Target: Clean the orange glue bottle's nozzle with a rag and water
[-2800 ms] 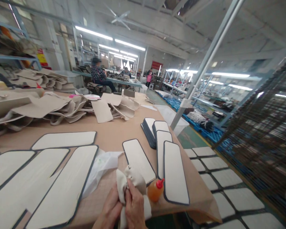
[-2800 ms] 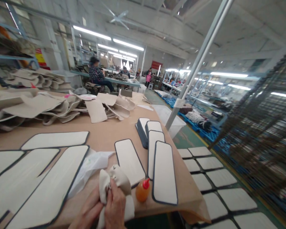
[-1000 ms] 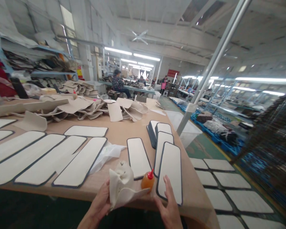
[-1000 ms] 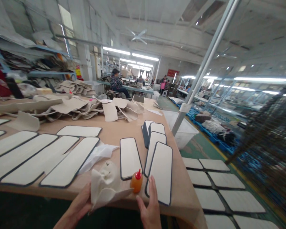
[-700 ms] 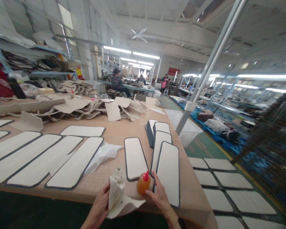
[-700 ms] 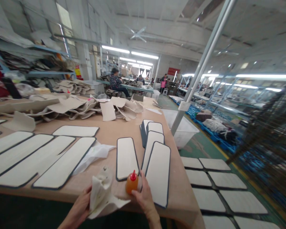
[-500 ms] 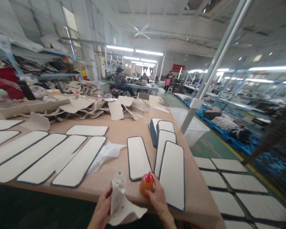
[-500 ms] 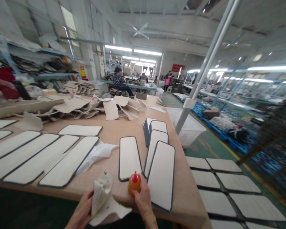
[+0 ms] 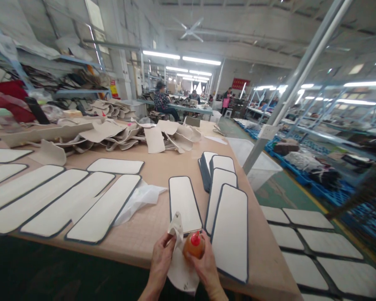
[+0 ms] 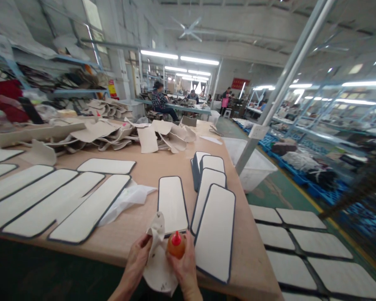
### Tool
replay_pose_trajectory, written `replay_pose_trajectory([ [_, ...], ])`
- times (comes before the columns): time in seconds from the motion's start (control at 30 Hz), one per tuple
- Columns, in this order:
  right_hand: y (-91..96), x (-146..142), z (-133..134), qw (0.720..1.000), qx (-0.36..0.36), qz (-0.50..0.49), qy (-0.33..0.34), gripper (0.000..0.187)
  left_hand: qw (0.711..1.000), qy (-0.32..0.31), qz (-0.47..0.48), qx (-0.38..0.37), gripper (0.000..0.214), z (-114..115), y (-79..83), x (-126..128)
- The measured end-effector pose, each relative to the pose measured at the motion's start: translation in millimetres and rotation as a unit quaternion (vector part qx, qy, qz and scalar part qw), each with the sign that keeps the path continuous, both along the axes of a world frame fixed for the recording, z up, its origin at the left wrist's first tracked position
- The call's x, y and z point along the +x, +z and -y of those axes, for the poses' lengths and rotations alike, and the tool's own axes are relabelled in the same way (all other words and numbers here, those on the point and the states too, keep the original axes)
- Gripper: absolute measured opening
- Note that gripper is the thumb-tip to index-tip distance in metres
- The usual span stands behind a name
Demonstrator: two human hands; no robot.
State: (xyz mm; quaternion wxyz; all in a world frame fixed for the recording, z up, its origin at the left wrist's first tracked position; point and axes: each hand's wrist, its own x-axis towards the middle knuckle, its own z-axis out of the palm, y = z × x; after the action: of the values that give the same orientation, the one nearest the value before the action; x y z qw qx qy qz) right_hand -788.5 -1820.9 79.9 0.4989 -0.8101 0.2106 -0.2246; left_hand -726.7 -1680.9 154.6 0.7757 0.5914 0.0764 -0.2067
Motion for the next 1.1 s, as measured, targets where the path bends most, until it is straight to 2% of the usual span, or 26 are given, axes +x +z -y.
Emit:
replay_pose_trajectory([
  [0.07, -0.7, 1, -3, 0.999, 0.037, 0.005, 0.008, 0.059, 1.0, -0.002, -0.009, -0.006, 0.045, 2, 1.2, -2],
  [0.17, 4.6, -3, -7, 1.0, 0.018, -0.012, -0.008, 0.064, 1.0, 0.015, -0.012, 0.005, 0.048, -1, 2.3, -3],
  [0.27, 19.2, -12, -13, 0.996, -0.065, -0.048, -0.025, 0.069, 0.999, 0.031, 0.013, 0.02, 0.052, -5, 7.2, -1],
  [0.37, 40.6, -19, -20, 0.988, -0.148, -0.038, -0.025, 0.065, 0.998, 0.036, 0.044, 0.016, 0.058, -8, 17.4, -1],
  [0.53, 67.6, -22, -33, 0.975, -0.219, 0.002, -0.023, 0.056, 0.998, 0.015, 0.068, -0.009, 0.056, -6, 39.1, -10],
  [0.7, 72.5, -24, -43, 0.962, -0.263, 0.032, -0.068, 0.052, 0.985, -0.025, 0.171, -0.002, 0.048, -2, 60.3, -22],
  [0.87, 77.3, -26, -47, 0.929, -0.347, 0.086, -0.094, 0.049, 0.953, -0.011, 0.3, 0.049, 0.04, 0, 79.4, -29],
  [1.0, 81.2, -29, -53, 0.927, -0.338, 0.104, -0.124, 0.055, 0.945, -0.015, 0.316, 0.086, 0.031, 4, 93.9, -36],
  [1.1, 83.3, -32, -58, 0.934, -0.317, 0.116, -0.119, 0.059, 0.946, -0.017, 0.313, 0.088, 0.029, 4, 105.9, -42],
])
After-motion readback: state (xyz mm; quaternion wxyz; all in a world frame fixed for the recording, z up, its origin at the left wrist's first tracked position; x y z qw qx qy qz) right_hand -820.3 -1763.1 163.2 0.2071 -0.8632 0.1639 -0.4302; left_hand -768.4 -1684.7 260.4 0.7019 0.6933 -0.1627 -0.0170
